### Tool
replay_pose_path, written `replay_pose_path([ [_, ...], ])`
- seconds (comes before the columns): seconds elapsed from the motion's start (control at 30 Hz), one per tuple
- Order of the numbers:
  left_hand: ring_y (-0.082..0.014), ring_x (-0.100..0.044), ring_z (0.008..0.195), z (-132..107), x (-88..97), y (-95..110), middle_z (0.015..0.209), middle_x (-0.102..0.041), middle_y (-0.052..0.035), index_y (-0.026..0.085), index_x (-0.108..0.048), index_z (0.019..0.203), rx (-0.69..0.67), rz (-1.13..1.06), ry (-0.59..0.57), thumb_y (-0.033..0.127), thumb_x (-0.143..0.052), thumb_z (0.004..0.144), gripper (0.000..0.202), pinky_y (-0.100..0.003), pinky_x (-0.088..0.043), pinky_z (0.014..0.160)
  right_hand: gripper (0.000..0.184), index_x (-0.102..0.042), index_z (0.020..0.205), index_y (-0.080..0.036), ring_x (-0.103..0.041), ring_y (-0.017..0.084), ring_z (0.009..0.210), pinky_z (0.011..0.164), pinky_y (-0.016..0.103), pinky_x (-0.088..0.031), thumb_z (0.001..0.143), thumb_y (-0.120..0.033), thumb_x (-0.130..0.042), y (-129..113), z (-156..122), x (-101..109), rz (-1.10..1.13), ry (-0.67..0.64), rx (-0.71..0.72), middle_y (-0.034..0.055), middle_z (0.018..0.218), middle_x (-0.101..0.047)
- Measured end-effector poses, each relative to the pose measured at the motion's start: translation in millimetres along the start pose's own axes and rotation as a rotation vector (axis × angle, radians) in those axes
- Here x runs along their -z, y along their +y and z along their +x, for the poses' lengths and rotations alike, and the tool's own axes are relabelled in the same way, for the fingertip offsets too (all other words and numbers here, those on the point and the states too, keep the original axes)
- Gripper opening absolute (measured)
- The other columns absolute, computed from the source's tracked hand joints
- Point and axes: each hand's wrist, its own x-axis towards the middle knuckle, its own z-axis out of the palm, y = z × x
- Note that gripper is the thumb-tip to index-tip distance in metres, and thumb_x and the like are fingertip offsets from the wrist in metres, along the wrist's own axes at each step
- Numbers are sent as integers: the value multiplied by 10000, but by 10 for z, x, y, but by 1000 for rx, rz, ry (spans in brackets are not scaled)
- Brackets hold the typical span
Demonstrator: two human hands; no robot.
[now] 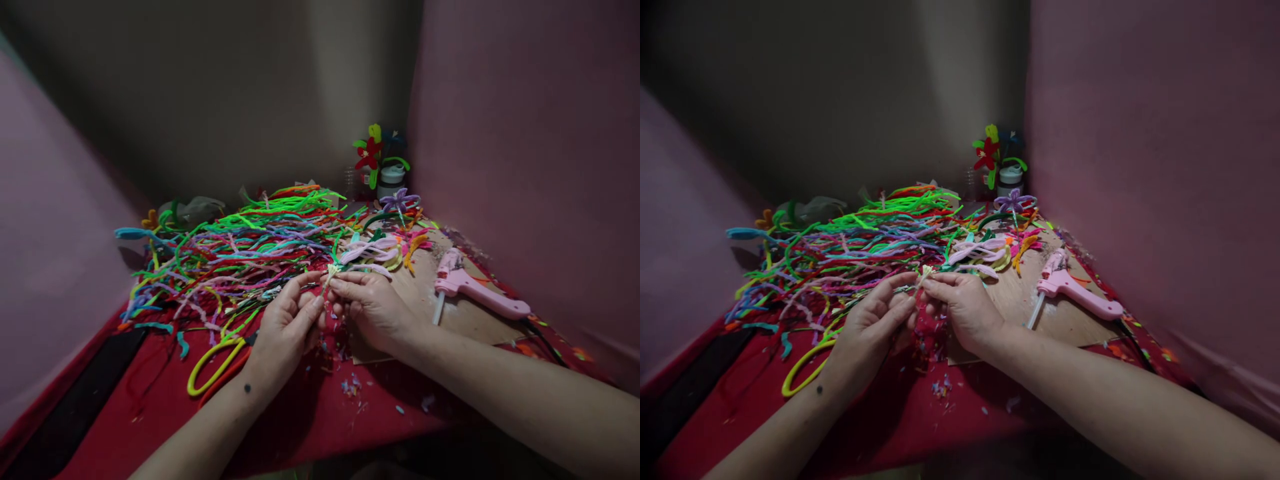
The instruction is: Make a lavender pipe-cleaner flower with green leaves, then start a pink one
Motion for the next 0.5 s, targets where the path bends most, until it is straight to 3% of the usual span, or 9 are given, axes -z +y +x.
replay_pose_path([
  [0.23,-49,-357,392,4,2,-16,543,-476,69,197,-497,1064,9,67,1,363,-562,803,316,-159,-272,370,236,-625,735,-136,-479,59,486,484,206,-361,631,-318,-735,-5,24,15,-64,74,53,-21,638,-573],
  [0.5,-47,-331,330,19,28,26,466,-443,71,180,-555,867,37,135,-46,409,-497,838,238,-167,-237,332,192,-634,740,-135,-453,60,494,495,217,-349,641,-270,-727,-14,10,15,-105,54,58,-20,629,-570],
])
